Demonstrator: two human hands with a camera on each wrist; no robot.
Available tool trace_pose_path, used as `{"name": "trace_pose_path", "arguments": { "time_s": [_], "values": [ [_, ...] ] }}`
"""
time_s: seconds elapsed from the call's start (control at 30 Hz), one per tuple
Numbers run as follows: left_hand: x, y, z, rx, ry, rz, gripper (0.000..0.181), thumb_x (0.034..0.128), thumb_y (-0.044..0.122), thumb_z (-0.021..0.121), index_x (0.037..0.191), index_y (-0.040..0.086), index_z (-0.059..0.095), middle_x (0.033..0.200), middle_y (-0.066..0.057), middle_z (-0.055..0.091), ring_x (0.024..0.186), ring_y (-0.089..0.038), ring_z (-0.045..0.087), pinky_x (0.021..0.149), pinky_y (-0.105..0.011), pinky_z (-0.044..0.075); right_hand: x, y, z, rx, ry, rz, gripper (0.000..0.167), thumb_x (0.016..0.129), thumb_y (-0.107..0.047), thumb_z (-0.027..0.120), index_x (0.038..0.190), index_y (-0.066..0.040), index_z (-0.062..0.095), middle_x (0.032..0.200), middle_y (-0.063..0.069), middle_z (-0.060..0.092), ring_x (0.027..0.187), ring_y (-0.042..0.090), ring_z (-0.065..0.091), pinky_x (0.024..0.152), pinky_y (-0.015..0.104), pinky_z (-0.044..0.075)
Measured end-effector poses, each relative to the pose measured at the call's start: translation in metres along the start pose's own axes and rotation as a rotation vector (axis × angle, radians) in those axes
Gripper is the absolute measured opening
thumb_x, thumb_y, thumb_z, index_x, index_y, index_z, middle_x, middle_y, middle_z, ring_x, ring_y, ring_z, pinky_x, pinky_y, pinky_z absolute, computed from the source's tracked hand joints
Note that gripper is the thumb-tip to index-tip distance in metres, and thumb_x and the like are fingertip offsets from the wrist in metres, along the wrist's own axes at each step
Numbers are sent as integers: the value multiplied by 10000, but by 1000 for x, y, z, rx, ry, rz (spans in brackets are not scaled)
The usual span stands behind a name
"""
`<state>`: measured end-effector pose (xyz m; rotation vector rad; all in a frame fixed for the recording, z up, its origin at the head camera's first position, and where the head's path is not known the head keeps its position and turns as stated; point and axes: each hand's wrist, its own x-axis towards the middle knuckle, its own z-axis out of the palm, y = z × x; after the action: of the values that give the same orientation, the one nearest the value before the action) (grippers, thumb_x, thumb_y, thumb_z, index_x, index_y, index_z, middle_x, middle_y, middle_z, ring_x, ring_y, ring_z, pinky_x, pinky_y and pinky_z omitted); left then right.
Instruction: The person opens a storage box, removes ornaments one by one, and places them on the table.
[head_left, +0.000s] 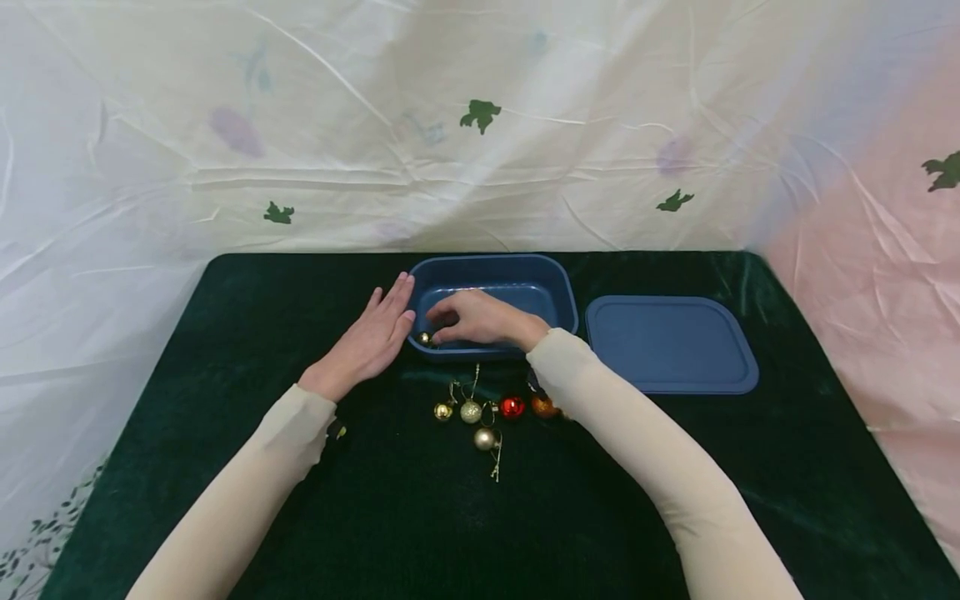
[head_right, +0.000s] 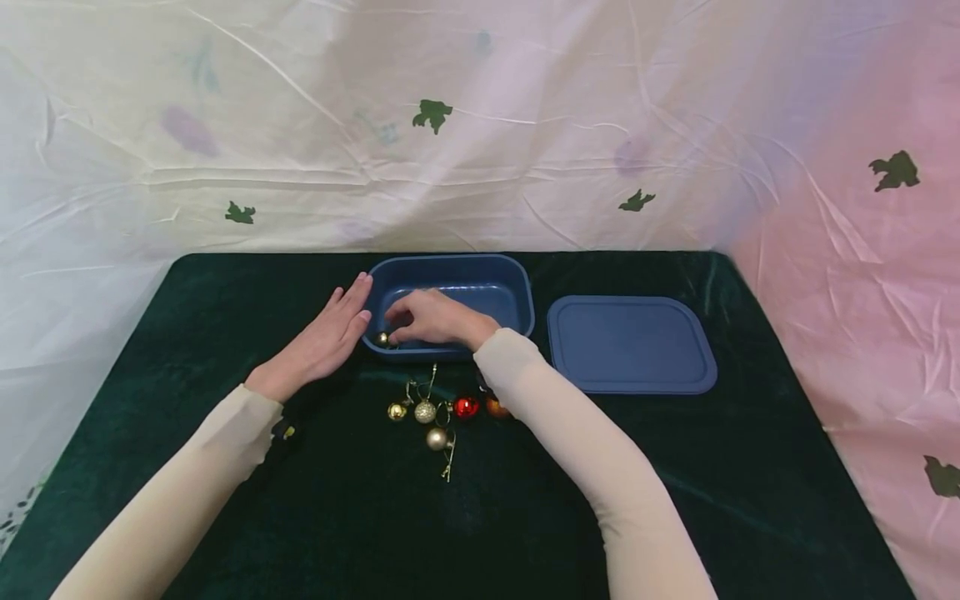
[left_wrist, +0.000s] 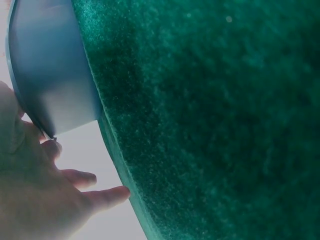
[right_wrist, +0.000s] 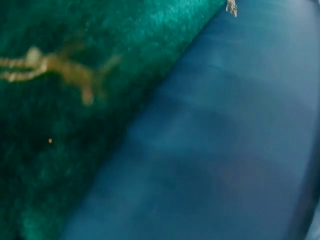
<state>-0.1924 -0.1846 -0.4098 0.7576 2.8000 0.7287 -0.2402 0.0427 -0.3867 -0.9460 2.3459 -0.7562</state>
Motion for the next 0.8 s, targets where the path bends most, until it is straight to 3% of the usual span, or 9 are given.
{"name": "trace_pose_path", "arguments": {
  "time_s": [0.37,0.8],
  "values": [
    [0,0,1,-2,15,13,609,1150,319,189,1648,-3,51,1723,-195,28,1593,-267,11,1271,-497,9,6,-2,7,-19,-14,-35,364,1008,-207,700,1349,-82,683,1277,48,712,1143,143,666,1024,293,496],
    [2,0,3,-6,5,20,614,1150,334,186,1653,17,32,1727,-180,15,1593,-269,-1,1270,-506,9,7,-2,10,-68,-7,-47,316,1007,-161,696,1309,-70,705,1228,52,728,1125,154,672,1024,297,497]
  ]
}}
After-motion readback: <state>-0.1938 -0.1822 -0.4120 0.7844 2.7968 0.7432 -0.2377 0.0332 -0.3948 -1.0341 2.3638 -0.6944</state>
